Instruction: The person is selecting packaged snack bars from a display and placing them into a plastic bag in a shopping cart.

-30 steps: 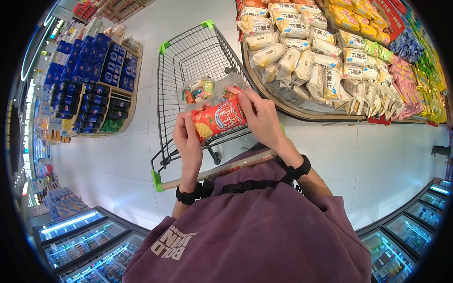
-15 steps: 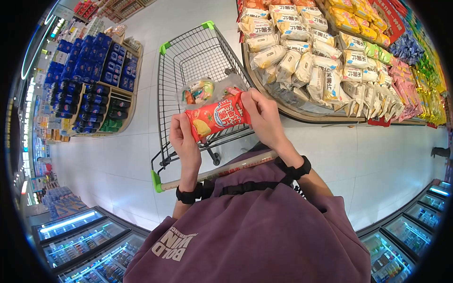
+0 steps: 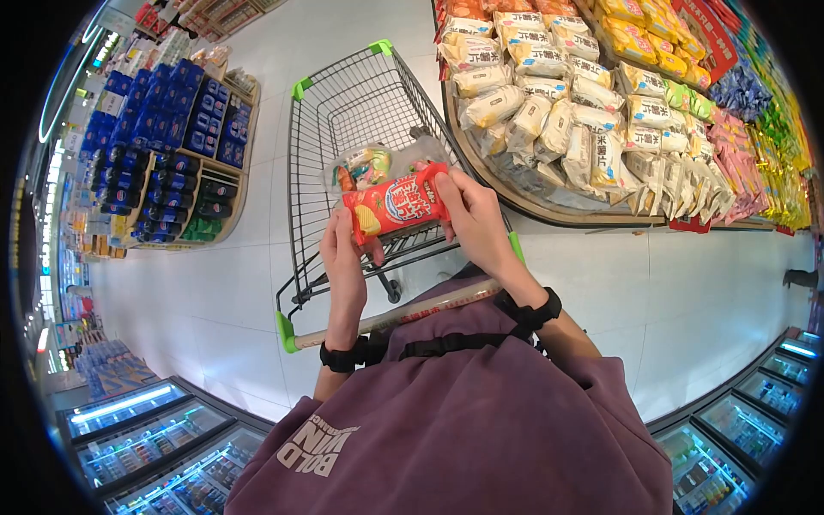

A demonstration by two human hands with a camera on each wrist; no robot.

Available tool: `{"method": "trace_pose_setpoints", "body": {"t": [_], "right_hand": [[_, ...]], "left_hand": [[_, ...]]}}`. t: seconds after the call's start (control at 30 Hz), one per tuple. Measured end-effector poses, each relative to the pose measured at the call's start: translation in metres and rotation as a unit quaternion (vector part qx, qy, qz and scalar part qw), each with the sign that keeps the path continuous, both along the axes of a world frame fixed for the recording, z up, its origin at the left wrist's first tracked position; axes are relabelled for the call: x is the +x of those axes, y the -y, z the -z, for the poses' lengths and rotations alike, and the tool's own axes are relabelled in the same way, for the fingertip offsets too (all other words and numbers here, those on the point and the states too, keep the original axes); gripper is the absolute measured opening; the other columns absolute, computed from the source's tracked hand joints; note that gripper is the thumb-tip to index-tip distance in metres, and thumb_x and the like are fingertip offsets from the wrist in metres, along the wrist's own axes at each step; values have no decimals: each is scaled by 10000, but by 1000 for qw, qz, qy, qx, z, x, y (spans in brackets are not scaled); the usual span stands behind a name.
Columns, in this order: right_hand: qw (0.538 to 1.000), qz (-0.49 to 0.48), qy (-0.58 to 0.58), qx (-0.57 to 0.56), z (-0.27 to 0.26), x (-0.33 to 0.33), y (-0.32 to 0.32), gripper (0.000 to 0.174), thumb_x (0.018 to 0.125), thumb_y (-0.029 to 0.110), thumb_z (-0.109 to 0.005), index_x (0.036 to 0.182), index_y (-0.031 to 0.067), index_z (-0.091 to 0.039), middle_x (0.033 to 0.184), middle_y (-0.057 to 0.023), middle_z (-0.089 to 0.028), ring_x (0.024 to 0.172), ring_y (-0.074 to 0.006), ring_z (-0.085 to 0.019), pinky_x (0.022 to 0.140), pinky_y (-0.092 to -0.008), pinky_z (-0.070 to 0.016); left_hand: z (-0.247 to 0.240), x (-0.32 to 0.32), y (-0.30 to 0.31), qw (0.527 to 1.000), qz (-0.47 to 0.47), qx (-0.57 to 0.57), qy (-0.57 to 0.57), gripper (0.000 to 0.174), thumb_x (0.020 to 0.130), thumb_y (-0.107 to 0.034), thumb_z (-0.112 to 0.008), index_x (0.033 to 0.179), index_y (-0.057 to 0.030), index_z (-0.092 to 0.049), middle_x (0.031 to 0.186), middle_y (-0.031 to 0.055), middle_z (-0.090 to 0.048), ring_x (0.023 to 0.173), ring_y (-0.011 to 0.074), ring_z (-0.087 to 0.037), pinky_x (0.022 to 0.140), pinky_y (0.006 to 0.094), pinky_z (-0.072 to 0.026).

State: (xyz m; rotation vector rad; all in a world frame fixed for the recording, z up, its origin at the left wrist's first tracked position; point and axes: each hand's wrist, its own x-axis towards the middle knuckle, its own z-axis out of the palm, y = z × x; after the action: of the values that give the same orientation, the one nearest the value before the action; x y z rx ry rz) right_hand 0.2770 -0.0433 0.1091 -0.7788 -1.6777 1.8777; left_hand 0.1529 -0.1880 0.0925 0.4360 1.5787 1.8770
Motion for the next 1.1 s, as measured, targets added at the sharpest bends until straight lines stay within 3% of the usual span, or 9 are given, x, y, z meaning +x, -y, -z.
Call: {"method": "trace_pose_setpoints", "body": {"t": [0.13, 0.23, 0.43, 0.73, 1.1], "right_hand": [[1000, 1, 10, 7, 4, -1, -4, 360, 1052, 303, -458, 871, 19, -587, 603, 18, -488, 490, -47, -445, 458, -222, -358], [1000, 11, -12, -12, 1, -4, -3, 372, 1051, 302, -462, 817, 27, -550, 599, 19, -480, 488, -46, -438, 455, -222, -348], [1000, 2, 9, 25, 9, -3, 0, 373, 1047, 294, -472, 778, 40, -512, 594, 11, -484, 488, -52, -442, 452, -229, -344], [995, 14, 53, 83, 9, 1, -4, 341, 1048, 250, -475, 803, 17, -519, 568, 2, -472, 472, -55, -427, 454, -246, -343], [997, -40, -9, 72, 8, 6, -7, 294, 1059, 230, -447, 865, 20, -514, 611, -2, -471, 516, -66, -458, 487, -239, -380]], "left_hand": [[9, 1, 4, 999, 37, -27, 29, 348, 1062, -347, -419, 935, -47, -544, 703, 42, -567, 474, 113, -525, 429, 224, -401], [8, 2, 4, 999, 16, -30, 5, 306, 1062, -310, -439, 877, -73, -493, 635, 18, -503, 468, 92, -512, 422, 214, -367], [5, 1, 0, 999, -19, 12, -35, 302, 1068, -291, -429, 870, -69, -479, 638, -3, -466, 455, 85, -479, 410, 221, -346], [1, -4, 8, 996, -27, -34, -81, 310, 1065, -290, -445, 841, -80, -484, 660, -33, -429, 479, 29, -388, 407, 196, -306], [3, -6, 7, 997, -16, 13, -71, 267, 1062, -270, -452, 875, -87, -501, 661, -40, -443, 504, 18, -382, 438, 184, -303]]}}
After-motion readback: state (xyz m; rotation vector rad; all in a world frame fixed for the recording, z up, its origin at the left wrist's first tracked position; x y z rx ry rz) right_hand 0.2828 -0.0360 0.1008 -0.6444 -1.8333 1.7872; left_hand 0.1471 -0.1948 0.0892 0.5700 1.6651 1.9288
